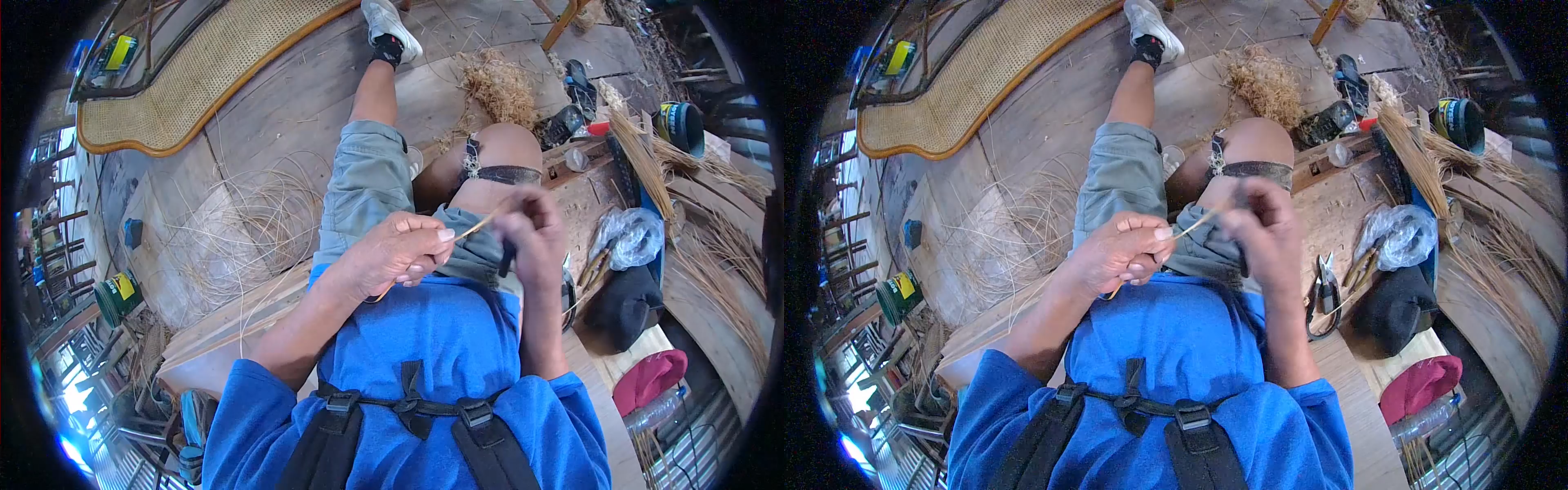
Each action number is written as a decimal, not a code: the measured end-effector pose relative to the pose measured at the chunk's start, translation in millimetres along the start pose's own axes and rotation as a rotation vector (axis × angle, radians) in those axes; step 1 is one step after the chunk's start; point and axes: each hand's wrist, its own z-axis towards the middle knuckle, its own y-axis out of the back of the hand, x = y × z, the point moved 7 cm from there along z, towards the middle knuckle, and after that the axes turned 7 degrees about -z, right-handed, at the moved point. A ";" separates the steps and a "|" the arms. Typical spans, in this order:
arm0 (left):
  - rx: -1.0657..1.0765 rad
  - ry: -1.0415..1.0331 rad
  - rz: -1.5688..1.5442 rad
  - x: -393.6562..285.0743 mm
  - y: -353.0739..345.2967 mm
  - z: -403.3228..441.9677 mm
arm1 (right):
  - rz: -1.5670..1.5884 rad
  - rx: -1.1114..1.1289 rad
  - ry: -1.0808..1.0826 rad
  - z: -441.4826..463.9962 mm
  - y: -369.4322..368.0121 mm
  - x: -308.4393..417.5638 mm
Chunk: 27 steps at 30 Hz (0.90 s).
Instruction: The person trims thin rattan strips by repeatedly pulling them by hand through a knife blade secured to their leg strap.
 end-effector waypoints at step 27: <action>-0.186 -0.110 -0.004 0.6 3.3 8.4 | 0.028 0.116 -0.169 -17.9 21.9 -21.4</action>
